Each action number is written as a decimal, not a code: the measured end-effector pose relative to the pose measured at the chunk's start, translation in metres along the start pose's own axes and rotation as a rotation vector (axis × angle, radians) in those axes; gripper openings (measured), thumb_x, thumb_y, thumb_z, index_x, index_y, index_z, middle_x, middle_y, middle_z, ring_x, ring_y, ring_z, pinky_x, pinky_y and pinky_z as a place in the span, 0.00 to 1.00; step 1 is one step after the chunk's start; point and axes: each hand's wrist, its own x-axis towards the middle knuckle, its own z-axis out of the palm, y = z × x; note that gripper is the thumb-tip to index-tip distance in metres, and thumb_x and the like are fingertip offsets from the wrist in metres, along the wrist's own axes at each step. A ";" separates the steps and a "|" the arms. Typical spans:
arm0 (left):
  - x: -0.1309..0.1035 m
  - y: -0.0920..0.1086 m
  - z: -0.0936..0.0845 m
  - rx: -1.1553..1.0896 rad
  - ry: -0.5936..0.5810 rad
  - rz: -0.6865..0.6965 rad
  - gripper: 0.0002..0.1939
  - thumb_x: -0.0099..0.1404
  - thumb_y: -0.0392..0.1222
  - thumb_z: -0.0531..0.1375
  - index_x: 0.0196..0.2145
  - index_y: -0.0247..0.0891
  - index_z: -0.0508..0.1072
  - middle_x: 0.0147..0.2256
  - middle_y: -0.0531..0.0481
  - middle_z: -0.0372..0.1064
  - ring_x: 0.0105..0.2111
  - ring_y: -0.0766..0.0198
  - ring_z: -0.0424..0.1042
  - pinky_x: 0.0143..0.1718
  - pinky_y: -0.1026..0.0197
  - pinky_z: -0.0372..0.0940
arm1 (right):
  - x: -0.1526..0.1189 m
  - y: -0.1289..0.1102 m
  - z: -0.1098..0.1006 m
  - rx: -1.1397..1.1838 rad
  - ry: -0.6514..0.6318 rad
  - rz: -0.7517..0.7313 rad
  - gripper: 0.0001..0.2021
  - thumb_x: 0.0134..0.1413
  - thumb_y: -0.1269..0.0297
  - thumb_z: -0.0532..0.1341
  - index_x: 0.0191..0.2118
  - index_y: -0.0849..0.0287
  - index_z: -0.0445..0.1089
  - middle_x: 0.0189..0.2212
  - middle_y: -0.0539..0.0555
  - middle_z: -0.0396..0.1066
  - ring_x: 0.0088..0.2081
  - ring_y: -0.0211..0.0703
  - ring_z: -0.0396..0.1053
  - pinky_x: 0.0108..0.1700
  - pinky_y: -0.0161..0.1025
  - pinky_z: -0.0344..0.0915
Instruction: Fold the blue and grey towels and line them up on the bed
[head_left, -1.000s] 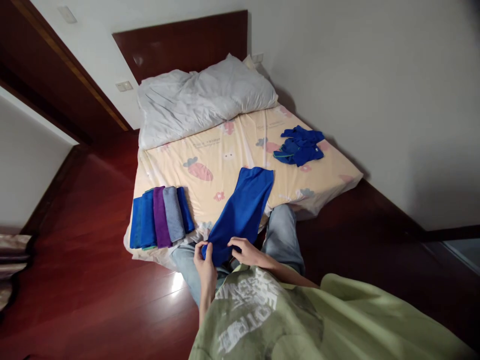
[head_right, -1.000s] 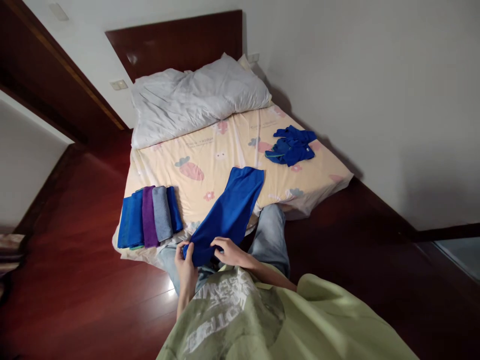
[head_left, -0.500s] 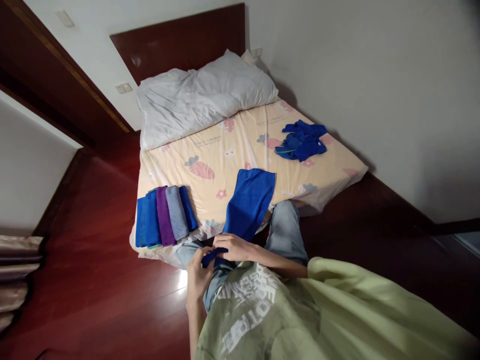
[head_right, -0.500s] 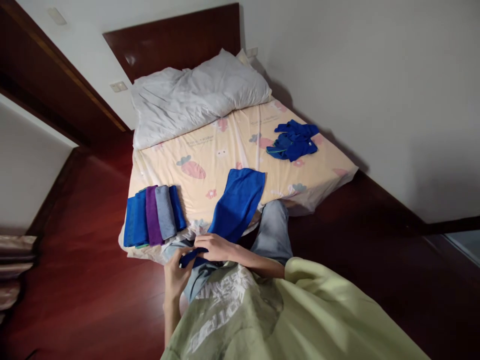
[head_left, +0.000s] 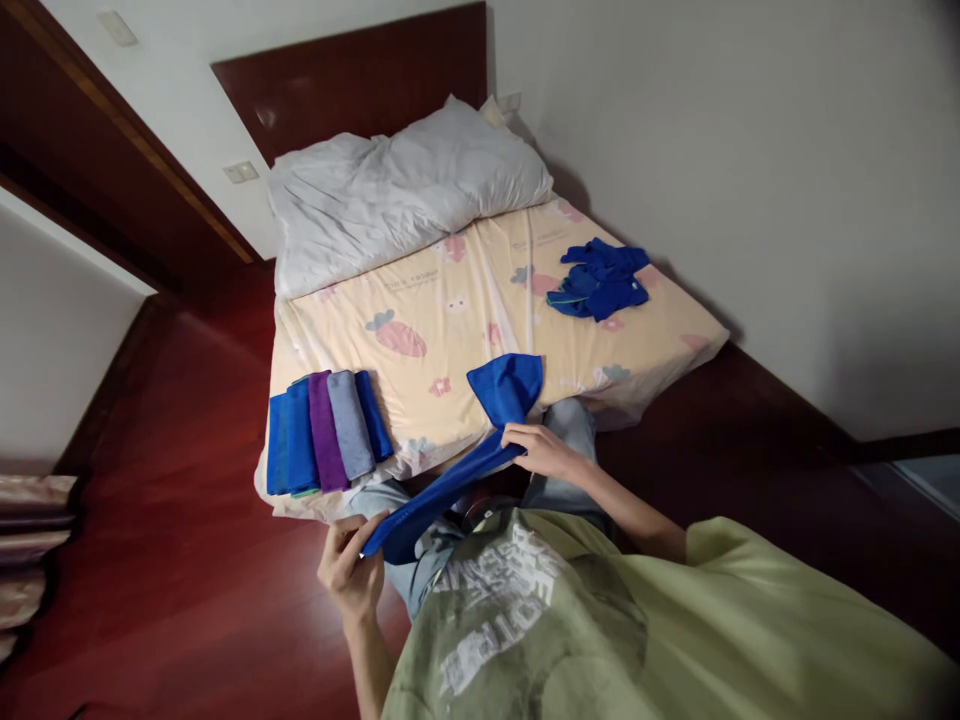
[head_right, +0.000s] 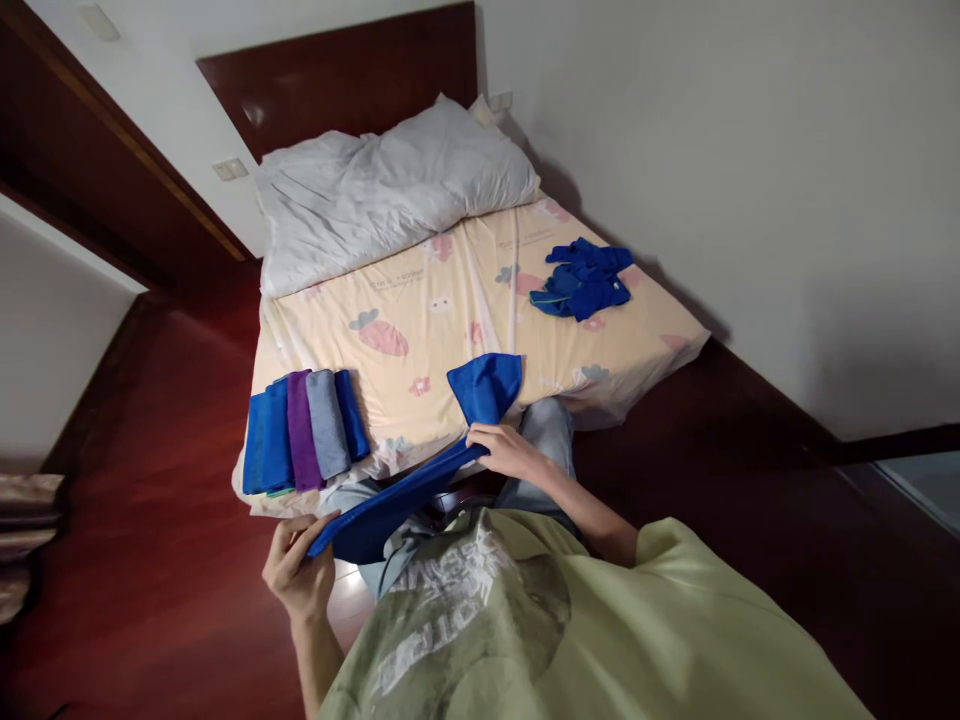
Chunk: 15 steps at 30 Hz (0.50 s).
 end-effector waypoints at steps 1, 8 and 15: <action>0.002 0.000 0.000 -0.008 0.010 0.014 0.17 0.60 0.26 0.65 0.42 0.45 0.83 0.32 0.52 0.69 0.28 0.66 0.71 0.29 0.63 0.66 | -0.003 0.005 -0.005 -0.027 -0.003 0.039 0.18 0.48 0.82 0.56 0.41 0.55 0.73 0.42 0.52 0.74 0.40 0.43 0.74 0.45 0.36 0.67; 0.001 -0.011 0.008 0.048 0.129 -0.185 0.04 0.64 0.37 0.65 0.37 0.39 0.81 0.30 0.51 0.69 0.31 0.62 0.72 0.33 0.60 0.67 | -0.009 0.028 -0.036 -0.092 0.107 0.243 0.05 0.50 0.74 0.61 0.31 0.56 0.68 0.33 0.51 0.72 0.37 0.43 0.71 0.41 0.35 0.63; -0.002 -0.032 0.007 0.159 0.344 -0.445 0.12 0.61 0.50 0.64 0.31 0.37 0.74 0.30 0.51 0.66 0.32 0.59 0.69 0.36 0.54 0.66 | -0.014 0.032 -0.086 -0.141 0.090 0.220 0.07 0.50 0.75 0.58 0.31 0.56 0.68 0.30 0.50 0.71 0.34 0.43 0.67 0.42 0.37 0.61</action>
